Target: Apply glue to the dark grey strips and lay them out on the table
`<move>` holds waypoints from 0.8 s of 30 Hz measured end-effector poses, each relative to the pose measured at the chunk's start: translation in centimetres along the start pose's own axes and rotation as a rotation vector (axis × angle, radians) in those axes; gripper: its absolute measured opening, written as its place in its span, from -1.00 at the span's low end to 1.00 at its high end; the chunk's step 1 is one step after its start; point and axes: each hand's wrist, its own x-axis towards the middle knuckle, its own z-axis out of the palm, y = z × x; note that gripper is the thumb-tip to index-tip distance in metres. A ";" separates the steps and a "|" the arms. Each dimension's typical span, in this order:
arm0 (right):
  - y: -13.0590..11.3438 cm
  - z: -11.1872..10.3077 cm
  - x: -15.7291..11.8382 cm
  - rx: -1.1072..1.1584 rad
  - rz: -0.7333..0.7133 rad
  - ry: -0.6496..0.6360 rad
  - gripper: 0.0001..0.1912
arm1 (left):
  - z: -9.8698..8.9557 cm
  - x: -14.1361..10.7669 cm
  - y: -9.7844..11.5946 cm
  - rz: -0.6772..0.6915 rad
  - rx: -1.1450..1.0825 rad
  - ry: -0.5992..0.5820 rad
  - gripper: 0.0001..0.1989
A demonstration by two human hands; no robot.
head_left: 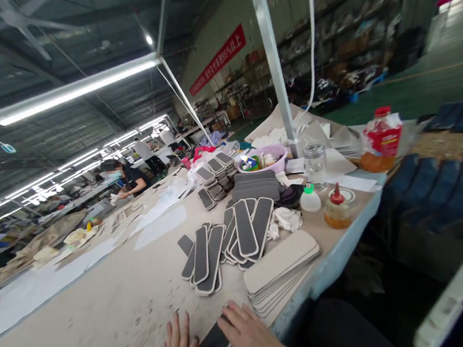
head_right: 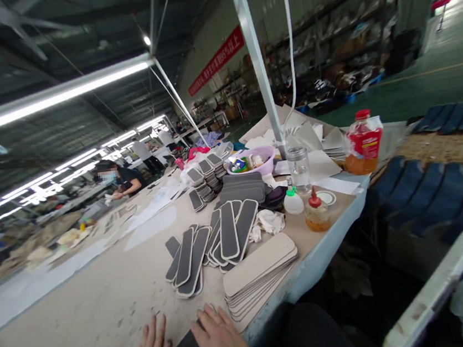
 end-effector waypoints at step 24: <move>-0.6 1.2 1.6 -0.179 -0.282 -0.072 -0.78 | -12.3 1.6 1.1 -0.061 -0.981 -0.432 -0.67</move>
